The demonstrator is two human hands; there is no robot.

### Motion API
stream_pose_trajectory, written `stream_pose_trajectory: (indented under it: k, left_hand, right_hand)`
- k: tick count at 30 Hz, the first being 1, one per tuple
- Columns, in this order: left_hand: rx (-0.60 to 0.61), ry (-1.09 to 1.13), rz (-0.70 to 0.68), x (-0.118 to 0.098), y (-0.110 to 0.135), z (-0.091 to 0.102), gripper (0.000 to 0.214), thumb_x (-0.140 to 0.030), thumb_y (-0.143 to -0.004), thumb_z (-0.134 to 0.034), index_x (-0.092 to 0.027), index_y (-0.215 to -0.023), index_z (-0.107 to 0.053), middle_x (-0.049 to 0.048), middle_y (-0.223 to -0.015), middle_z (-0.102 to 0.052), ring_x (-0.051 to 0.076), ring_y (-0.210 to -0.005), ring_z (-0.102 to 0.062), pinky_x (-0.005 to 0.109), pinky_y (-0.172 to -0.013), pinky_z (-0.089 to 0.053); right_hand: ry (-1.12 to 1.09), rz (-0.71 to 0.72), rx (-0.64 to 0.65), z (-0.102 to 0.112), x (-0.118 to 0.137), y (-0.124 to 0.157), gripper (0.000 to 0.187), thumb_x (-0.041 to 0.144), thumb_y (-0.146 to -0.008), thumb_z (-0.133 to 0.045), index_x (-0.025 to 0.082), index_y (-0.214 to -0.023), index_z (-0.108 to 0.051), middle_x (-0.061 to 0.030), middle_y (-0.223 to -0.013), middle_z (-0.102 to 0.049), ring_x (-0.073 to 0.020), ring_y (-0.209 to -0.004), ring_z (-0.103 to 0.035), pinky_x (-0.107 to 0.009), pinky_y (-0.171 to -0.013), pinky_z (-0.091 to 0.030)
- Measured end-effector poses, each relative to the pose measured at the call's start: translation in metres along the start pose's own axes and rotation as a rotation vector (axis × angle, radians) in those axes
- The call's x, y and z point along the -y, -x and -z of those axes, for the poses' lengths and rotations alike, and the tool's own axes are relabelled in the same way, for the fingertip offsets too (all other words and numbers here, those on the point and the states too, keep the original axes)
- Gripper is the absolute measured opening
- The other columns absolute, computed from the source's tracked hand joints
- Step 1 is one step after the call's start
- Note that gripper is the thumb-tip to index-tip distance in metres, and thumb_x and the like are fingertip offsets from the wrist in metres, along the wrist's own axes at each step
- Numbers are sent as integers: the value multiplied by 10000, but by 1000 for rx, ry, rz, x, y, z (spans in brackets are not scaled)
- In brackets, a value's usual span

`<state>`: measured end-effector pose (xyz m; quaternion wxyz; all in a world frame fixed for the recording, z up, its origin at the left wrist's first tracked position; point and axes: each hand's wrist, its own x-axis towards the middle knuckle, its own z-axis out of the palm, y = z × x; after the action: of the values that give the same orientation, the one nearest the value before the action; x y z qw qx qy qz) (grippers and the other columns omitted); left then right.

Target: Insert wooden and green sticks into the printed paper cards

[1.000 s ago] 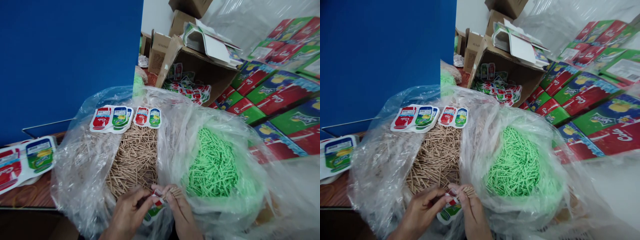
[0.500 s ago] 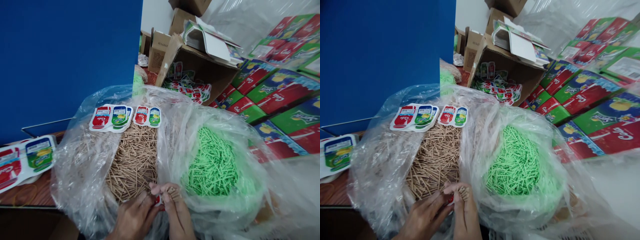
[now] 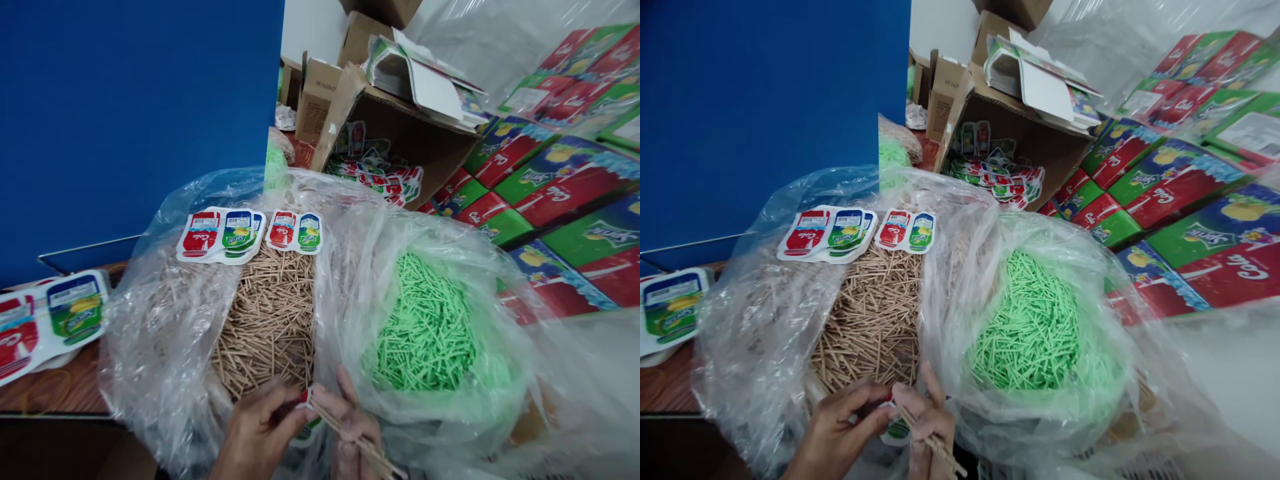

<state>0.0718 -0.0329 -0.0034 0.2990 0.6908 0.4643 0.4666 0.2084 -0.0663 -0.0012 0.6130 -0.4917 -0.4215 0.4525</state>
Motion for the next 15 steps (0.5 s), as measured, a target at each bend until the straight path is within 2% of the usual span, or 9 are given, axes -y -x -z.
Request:
stream_pose_trajectory:
  k: [3, 6, 9, 12, 15]
  left_hand:
    - [-1, -10, -30, 0, 1, 4, 201, -388, -877, -595, -222, -783, -656, -49, -582, -640, 87, -482, -609, 132, -453, -482]
    - [-10, -37, -104, 2, 3, 6, 158, -347, -903, -566, -213, -833, -611, -44, -606, -629, 88, -483, -607, 136, -449, -487]
    - [56, -114, -285, 6, 4, 8, 125, -299, -937, -517, -192, -904, -575, -14, -657, -658, 109, -534, -644, 167, -496, -514]
    - [134, -196, -417, 11, 4, 11, 136, -281, -952, -487, -166, -962, -561, 1, -656, -662, 116, -515, -639, 192, -494, -512]
    - [201, -213, -458, 14, 5, 12, 148, -287, -949, -495, -159, -999, -551, 2, -660, -657, 120, -522, -633, 208, -499, -511]
  right_hand:
    - [-41, -46, 22, 3, -5, 4, 356, 628, -772, -609, 308, -621, -574, -3, -1028, -751, -276, -1231, -533, -500, -1026, -416]
    - [-122, -104, -15, 0, -6, 3, 320, 586, -809, -603, 291, -683, -602, -34, -1063, -742, -286, -1209, -553, -485, -957, -477]
    - [-131, -282, -51, -2, -1, -5, 307, 546, -837, -593, 246, -863, -654, -94, -1132, -714, -277, -1043, -658, -425, -858, -537]
    - [-46, -468, -12, -1, 7, -15, 452, 564, -829, -590, 183, -1061, -662, -122, -1039, -743, -264, -910, -697, -392, -788, -551]
    - [64, -474, 9, 0, 15, -21, 509, 586, -807, -605, 150, -1057, -688, -118, -986, -758, -270, -993, -670, -391, -901, -496]
